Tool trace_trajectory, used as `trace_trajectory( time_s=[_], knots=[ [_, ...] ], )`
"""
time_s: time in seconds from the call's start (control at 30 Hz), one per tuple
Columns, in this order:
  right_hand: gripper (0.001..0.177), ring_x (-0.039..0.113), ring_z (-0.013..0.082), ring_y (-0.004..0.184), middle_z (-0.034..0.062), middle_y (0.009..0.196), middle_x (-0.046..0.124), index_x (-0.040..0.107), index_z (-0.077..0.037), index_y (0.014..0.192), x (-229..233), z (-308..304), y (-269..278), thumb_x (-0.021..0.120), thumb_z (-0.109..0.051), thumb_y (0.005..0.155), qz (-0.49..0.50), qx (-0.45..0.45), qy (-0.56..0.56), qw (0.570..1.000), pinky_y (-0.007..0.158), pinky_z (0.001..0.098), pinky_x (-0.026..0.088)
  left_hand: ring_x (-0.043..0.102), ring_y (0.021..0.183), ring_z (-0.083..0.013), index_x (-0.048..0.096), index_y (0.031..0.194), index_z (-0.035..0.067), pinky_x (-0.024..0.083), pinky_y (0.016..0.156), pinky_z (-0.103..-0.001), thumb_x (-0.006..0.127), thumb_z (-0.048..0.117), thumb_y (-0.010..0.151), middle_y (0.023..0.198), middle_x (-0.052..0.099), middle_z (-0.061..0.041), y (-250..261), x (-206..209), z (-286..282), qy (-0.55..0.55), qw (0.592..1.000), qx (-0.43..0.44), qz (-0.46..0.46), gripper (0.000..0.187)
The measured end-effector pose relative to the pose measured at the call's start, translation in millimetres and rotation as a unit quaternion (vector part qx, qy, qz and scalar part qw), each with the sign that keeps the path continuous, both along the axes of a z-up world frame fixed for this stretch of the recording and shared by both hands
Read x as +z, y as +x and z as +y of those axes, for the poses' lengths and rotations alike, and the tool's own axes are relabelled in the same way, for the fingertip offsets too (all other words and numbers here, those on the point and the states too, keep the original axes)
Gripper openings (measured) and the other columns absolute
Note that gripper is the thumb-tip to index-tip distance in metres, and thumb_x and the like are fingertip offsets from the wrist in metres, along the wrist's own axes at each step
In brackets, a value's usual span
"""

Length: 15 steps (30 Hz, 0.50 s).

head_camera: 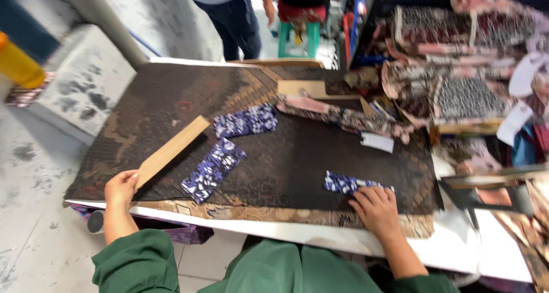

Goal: The person irons small patterned fabric pieces on a worktable using a handheld iron and a cardboard template. They repeatedly place the template on each piece, press with the iron, remove the template, and set the finished piece aside. The process is repeated for multiple pieces throughout the clip.

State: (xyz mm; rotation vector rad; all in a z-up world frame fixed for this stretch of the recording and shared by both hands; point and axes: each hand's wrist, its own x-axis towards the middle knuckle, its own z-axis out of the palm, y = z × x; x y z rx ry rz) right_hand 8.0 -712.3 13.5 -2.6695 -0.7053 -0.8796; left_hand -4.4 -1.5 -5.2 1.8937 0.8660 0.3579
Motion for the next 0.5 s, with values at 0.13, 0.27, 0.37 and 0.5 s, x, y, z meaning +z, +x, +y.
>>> trace_trajectory(
  time_s=[0.13,0.27,0.37,0.5],
  knots=[
    [0.018,0.063,0.0229,0.099,-0.0006,0.100,0.069,0.074,-0.015,0.095,-5,-25,5,0.079,-0.027,0.083,0.027,-0.004,0.009,1.000,0.090,0.0426,0.044,0.064,0.087,-0.0387,0.082,0.101,0.012,0.052,0.080,-0.051,0.090,0.035,0.069,0.097,0.070,-0.021,1,2,-39,0.575,0.813,0.089,0.027,0.040],
    [0.011,0.063,0.0238,0.102,0.0000,0.103,0.069,0.075,-0.017,0.097,-12,-51,17,0.076,-0.022,0.088,0.046,-0.086,0.067,0.993,0.090,0.0409,0.045,0.066,0.107,-0.0387,0.075,0.094,0.003,0.049,0.098,-0.051,0.077,0.015,0.089,0.107,0.072,-0.018,51,24,-172,0.353,0.903,-0.086,-0.228,0.013],
    [0.010,0.064,0.0254,0.099,0.0004,0.102,0.070,0.076,-0.016,0.099,-15,-62,33,0.076,-0.021,0.090,0.106,-0.126,0.083,0.983,0.085,0.0400,0.047,0.071,0.097,-0.0321,0.078,0.093,0.008,0.056,0.090,-0.044,0.066,0.013,0.091,0.099,0.076,-0.012,86,21,-319,0.313,0.830,-0.376,-0.268,0.013],
    [0.019,0.065,0.0262,0.092,0.0020,0.089,0.068,0.076,-0.015,0.097,-13,-63,53,0.079,-0.022,0.080,0.239,-0.150,0.063,0.957,0.079,0.0425,0.048,0.067,0.102,-0.0288,0.078,0.098,0.015,0.054,0.087,-0.043,0.069,0.026,0.094,0.104,0.074,-0.005,112,4,-478,0.230,0.812,-0.496,-0.206,0.015]
  ],
)
